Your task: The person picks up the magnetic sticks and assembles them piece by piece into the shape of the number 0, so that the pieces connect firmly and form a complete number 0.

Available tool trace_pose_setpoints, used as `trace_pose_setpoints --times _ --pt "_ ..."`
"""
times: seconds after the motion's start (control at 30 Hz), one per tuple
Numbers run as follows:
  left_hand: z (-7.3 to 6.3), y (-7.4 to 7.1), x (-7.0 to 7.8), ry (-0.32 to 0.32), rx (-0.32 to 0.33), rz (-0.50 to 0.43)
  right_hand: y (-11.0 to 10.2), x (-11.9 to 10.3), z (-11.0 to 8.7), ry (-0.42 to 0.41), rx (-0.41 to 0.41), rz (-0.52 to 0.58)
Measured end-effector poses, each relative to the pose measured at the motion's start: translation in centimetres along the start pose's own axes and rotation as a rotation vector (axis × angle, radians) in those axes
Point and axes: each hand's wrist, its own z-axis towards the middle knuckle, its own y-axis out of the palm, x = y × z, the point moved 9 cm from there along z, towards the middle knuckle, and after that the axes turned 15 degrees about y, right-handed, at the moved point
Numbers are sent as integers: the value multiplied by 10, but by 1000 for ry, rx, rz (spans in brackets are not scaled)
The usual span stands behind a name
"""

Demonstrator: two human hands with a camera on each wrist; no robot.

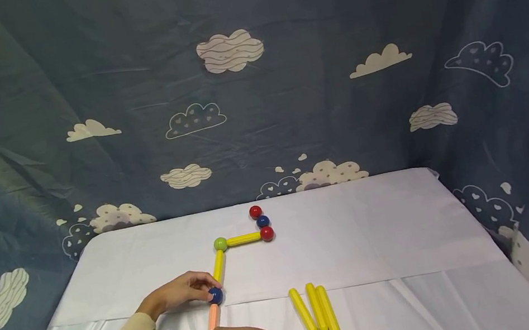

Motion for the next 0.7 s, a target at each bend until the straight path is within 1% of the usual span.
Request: trace_pose_setpoints --times 0.03,0.13,0.23,0.33,0.47,0.57,0.63,0.7 --pt "0 0 0 1 3 -1 0 1 0 -4 -2 23" --pt "-1 0 0 4 8 -1 2 5 2 -7 -27 161" --pt "-3 1 -1 -2 13 -10 4 8 5 -13 -33 251" --pt "-7 3 -3 -14 11 -39 8 7 6 -17 -17 233" --pt "-7 5 -8 -28 14 -54 11 10 5 -9 11 216" --pt "-6 4 -9 -42 24 -30 10 14 3 3 19 263" --pt "-3 3 -7 -43 26 -12 7 15 1 9 34 274" --pt "0 1 -4 -45 28 6 3 18 -1 24 36 310"
